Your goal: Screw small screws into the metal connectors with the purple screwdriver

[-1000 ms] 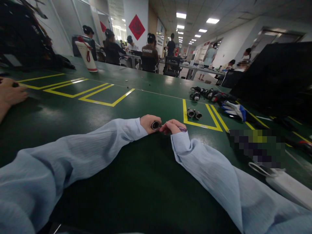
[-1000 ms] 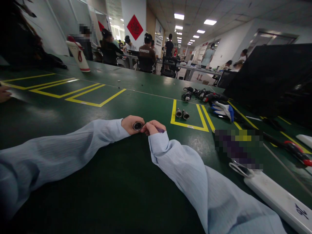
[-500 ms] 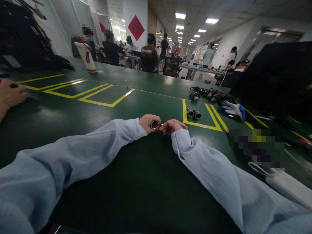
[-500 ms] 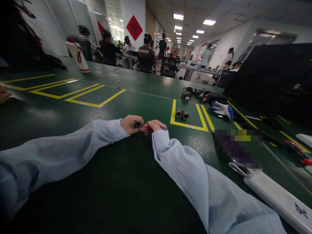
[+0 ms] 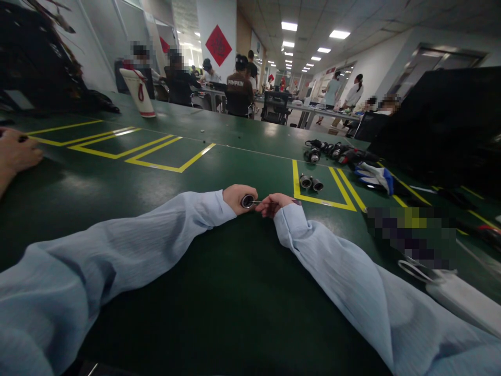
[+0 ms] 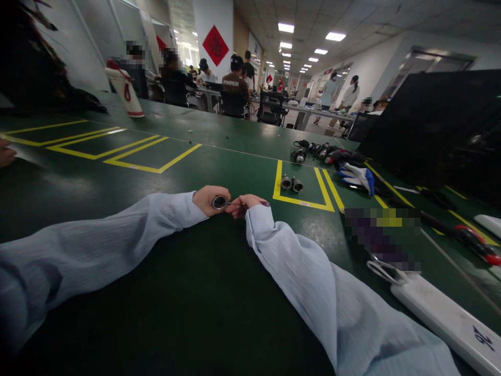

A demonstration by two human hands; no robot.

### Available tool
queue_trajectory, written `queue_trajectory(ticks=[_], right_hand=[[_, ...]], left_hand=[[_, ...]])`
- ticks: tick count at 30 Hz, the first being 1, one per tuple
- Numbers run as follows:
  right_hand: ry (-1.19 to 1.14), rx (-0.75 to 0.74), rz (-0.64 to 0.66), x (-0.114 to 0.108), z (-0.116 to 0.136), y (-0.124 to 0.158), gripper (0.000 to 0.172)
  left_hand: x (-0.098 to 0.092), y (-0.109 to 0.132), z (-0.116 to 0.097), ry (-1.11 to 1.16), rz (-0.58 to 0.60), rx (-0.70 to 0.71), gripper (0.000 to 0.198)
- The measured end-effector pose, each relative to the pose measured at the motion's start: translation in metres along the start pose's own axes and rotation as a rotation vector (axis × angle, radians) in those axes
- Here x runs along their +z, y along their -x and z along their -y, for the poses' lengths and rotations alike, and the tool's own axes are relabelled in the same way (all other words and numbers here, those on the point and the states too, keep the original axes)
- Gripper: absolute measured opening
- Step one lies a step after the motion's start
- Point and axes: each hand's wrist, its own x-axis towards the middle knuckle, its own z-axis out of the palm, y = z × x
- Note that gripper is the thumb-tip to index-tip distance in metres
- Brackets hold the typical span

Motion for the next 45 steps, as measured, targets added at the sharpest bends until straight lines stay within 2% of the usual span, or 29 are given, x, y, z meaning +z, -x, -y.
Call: queue_trajectory(ticks=[4,8,13,24,31,37,45], right_hand=[[-0.076,0.093,-0.005,-0.001,0.001,-0.002,0.026],[-0.115,0.023,-0.015,0.002,0.002,0.005,0.023],[-0.058,-0.036,-0.048,0.003,-0.001,0.008,0.017],[-0.152,-0.086,0.012,-0.006,0.001,0.008,0.020],[-0.103,-0.085,-0.058,-0.005,0.001,0.009,0.021],[0.013,-0.146,-0.083,-0.005,0.004,0.009,0.030],[-0.259,-0.142,0.031,-0.008,-0.006,0.004,0.041]], left_hand=[[0.001,0.000,0.001,0.043,-0.024,-0.018,0.014],[0.001,0.000,0.000,0.079,-0.044,-0.045,0.015],[0.001,0.001,-0.001,0.090,-0.049,-0.022,0.015],[0.000,0.000,-0.004,0.127,-0.080,-0.045,0.024],[-0.004,0.000,-0.009,0.146,-0.025,-0.060,0.032],[-0.006,0.002,-0.015,0.140,0.106,0.026,0.021],[0.001,0.010,-0.019,0.121,0.210,0.158,0.015]])
